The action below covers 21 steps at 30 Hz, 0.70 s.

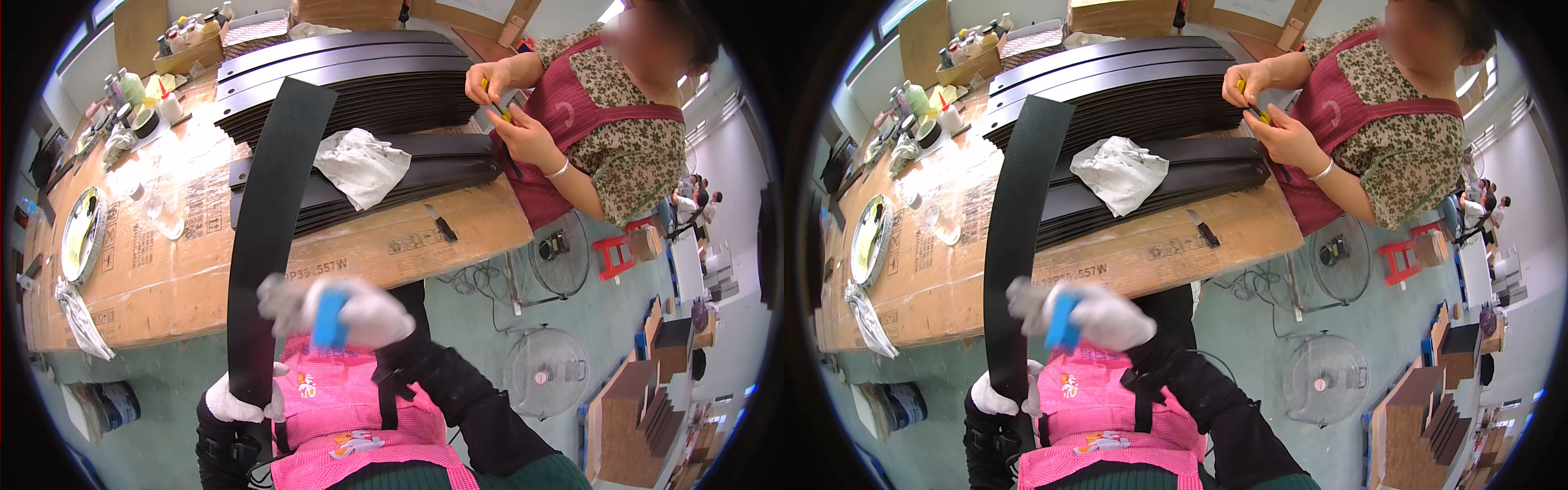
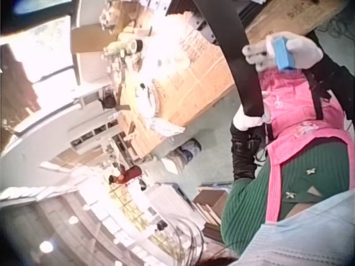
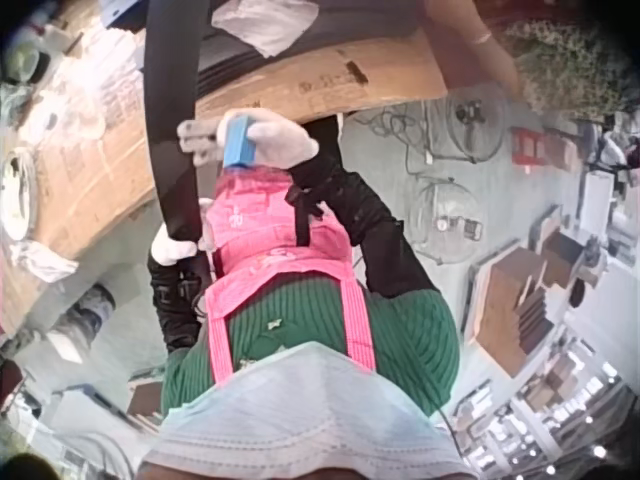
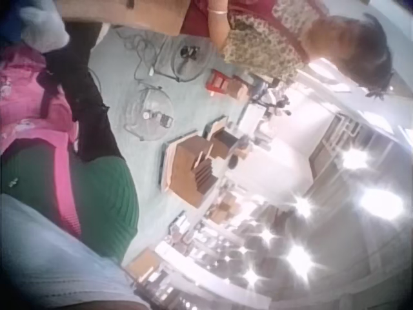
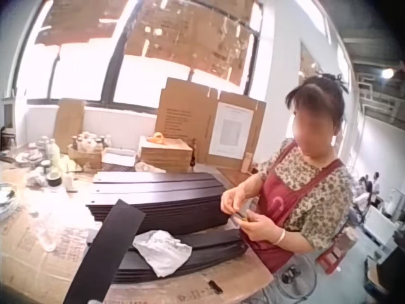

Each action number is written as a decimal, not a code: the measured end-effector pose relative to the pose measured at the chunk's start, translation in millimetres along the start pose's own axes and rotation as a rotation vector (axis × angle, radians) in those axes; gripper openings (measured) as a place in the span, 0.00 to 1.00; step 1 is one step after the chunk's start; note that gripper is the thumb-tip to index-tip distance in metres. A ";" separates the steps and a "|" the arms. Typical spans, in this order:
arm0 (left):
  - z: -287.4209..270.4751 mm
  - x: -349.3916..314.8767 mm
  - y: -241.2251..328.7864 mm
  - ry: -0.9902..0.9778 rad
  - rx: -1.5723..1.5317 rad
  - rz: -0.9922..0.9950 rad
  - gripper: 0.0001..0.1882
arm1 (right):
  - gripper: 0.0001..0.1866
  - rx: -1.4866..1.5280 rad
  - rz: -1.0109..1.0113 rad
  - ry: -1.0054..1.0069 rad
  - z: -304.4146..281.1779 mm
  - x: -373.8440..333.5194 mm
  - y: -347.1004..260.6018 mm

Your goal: The recorder is sanding the edges of long black furniture parts using a sanding block.

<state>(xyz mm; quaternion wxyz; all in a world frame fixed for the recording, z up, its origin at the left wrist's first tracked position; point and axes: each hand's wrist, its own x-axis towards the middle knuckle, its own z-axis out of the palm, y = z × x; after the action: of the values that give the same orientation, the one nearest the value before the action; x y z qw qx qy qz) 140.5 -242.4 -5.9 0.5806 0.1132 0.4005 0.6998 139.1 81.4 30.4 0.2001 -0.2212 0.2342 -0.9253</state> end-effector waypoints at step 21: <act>40.8 17.3 20.6 0.530 0.330 0.315 0.43 | 0.23 0.319 -0.173 0.489 -37.8 -52.2 6.0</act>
<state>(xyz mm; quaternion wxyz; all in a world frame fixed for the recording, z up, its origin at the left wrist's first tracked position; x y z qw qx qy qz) 145.9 -209.3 29.7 0.3153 0.0803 0.6229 0.7115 164.6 114.3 -19.2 0.0907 0.0231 0.1076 -0.9898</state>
